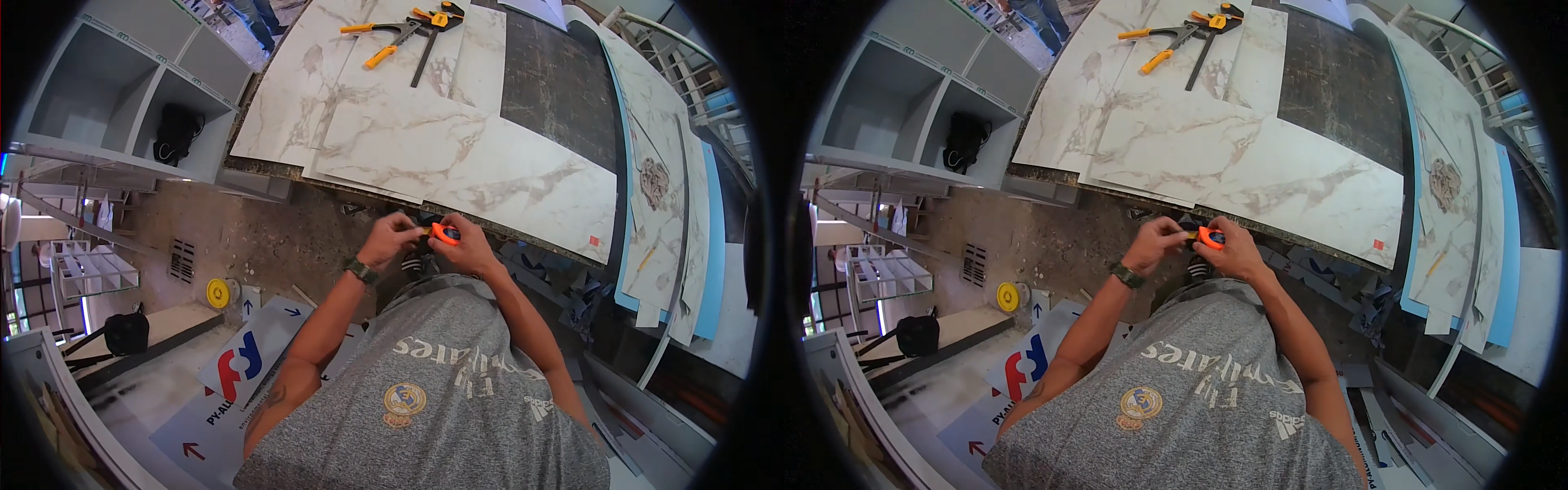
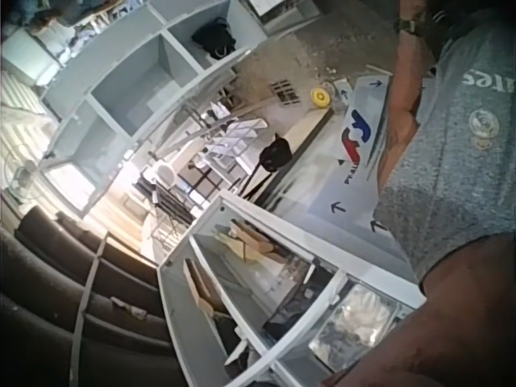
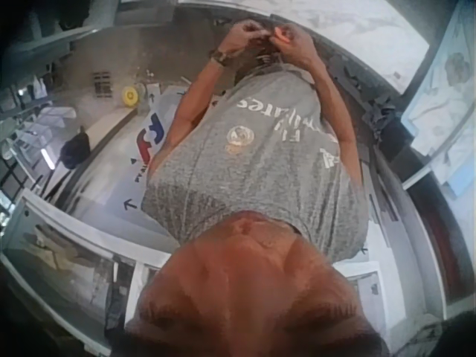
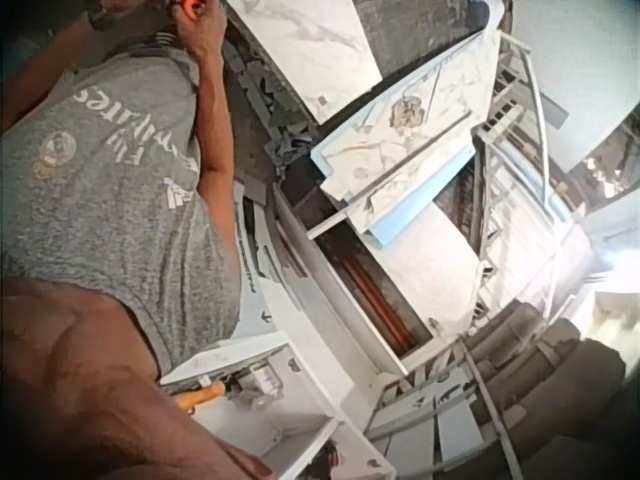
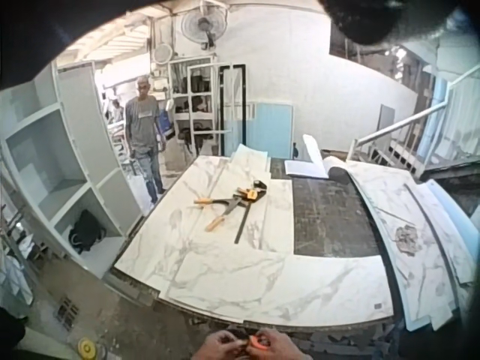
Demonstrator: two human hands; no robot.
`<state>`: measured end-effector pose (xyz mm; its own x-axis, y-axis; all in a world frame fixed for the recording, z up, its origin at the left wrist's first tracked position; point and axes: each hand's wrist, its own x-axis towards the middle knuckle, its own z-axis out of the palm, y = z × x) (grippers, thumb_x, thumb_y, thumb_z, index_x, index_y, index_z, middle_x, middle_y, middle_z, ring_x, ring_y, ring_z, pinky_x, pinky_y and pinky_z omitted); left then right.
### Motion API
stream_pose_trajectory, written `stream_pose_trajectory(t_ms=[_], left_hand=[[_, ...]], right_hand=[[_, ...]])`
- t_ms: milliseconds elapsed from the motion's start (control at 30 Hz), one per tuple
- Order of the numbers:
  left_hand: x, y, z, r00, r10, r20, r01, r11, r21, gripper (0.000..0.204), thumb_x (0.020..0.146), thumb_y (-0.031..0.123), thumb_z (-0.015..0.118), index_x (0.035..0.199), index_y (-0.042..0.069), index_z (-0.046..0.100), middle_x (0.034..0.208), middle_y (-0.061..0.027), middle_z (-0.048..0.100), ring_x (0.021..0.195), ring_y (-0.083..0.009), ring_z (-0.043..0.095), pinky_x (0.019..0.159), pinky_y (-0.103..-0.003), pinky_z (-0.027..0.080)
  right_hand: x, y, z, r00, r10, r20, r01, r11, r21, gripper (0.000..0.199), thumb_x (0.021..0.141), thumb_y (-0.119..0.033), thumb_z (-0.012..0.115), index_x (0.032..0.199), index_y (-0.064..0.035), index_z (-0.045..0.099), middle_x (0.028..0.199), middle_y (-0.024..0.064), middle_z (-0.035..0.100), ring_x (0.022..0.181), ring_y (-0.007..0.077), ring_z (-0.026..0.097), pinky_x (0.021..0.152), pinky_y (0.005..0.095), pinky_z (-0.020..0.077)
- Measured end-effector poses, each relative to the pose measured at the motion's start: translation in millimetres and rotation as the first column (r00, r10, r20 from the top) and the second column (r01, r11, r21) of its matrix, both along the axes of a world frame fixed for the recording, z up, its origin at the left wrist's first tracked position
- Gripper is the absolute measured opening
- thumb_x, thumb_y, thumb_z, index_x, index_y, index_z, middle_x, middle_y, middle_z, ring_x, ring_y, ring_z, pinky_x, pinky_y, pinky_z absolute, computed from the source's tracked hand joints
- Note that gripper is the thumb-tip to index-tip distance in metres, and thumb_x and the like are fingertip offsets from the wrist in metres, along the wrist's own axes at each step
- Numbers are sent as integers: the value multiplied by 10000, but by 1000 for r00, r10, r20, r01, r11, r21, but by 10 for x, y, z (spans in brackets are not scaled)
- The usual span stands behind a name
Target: Measure and mark a composite panel for cutting using a tape measure and pencil.
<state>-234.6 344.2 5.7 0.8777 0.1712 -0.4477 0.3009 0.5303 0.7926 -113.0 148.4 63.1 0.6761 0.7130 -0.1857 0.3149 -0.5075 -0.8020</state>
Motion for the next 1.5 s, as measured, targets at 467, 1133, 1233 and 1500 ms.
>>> stream_pose_trajectory(t_ms=[467,1133,1233,1500], left_hand=[[113,2607,-970,889,432,-153,-132,562,817,320,868,181,795,1069,-50,704,864,-114,709,701,-149,618,611,-267,526],[435,2194,-1124,693,693,-200,-602,708,369,165,907,74,766,1056,10,738,853,-92,698,595,-169,609,544,-275,559],[388,2482,-1166,763,602,-234,-529,791,307,170,908,80,764,1061,11,737,861,-93,698,605,-171,611,551,-275,561],[164,2973,-1218,888,364,-280,-326,929,173,185,913,96,760,1076,14,735,883,-95,697,632,-176,617,571,-277,566]], right_hand=[[1128,-73,-84,931,196,-307,-323,833,-448,455,942,-389,528,1247,-94,693,1099,150,729,927,326,664,832,366,541],[1521,-29,-740,922,248,-298,-374,773,-513,410,970,-361,518,1202,-69,687,1035,132,716,850,296,645,745,389,554],[1491,111,-806,917,282,-282,-384,819,-426,413,946,-374,518,1092,-28,690,954,139,712,716,284,634,664,409,539],[1269,419,-803,995,88,-49,-101,907,-408,445,853,-443,631,1148,-124,728,1078,120,749,896,339,663,830,432,554]])
